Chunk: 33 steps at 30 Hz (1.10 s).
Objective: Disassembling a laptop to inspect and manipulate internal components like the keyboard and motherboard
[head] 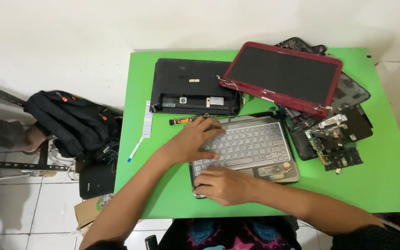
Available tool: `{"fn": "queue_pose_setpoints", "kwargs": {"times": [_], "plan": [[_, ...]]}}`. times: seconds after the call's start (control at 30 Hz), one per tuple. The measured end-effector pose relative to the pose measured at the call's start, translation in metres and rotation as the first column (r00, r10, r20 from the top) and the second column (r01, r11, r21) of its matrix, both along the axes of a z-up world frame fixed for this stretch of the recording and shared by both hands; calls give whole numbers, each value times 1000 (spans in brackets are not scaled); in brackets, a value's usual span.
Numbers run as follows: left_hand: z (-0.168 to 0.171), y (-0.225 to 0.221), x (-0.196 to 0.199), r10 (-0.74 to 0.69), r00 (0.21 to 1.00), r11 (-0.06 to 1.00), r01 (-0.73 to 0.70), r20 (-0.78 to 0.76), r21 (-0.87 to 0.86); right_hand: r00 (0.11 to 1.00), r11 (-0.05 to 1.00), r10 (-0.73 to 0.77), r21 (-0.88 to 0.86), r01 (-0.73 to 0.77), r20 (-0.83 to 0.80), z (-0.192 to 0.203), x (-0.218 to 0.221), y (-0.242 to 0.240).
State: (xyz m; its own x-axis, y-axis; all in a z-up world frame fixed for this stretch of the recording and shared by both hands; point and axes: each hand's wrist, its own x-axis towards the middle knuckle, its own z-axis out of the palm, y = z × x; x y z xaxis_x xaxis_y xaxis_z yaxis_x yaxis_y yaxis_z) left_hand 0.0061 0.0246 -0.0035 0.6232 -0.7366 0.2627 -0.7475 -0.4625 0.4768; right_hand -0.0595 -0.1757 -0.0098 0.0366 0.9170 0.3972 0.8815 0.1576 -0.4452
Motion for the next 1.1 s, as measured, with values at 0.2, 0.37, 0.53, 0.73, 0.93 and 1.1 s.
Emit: {"fn": "queue_pose_setpoints", "kwargs": {"times": [0.2,0.37,0.53,0.73,0.93,1.1], "plan": [[-5,1,4,8,999,999,-6,-47,34,999,999,3,-38,-1,47,7,-3,-37],[-2,-2,2,82,993,991,-73,-84,113,911,916,-400,39,398,102,-32,7,-90],[2,-1,1,71,992,995,-62,-107,82,906,911,-412,16,413,99,-23,-1,-97],[1,-9,-7,153,987,973,-142,-50,180,908,911,-412,72,407,75,-34,-16,-79],[7,-21,-22,198,972,900,-230,122,371,806,810,-586,76,581,85,-21,5,-108],[16,-23,-26,194,979,889,-205,67,410,736,741,-671,68,668,87,-21,-17,-111]]}}
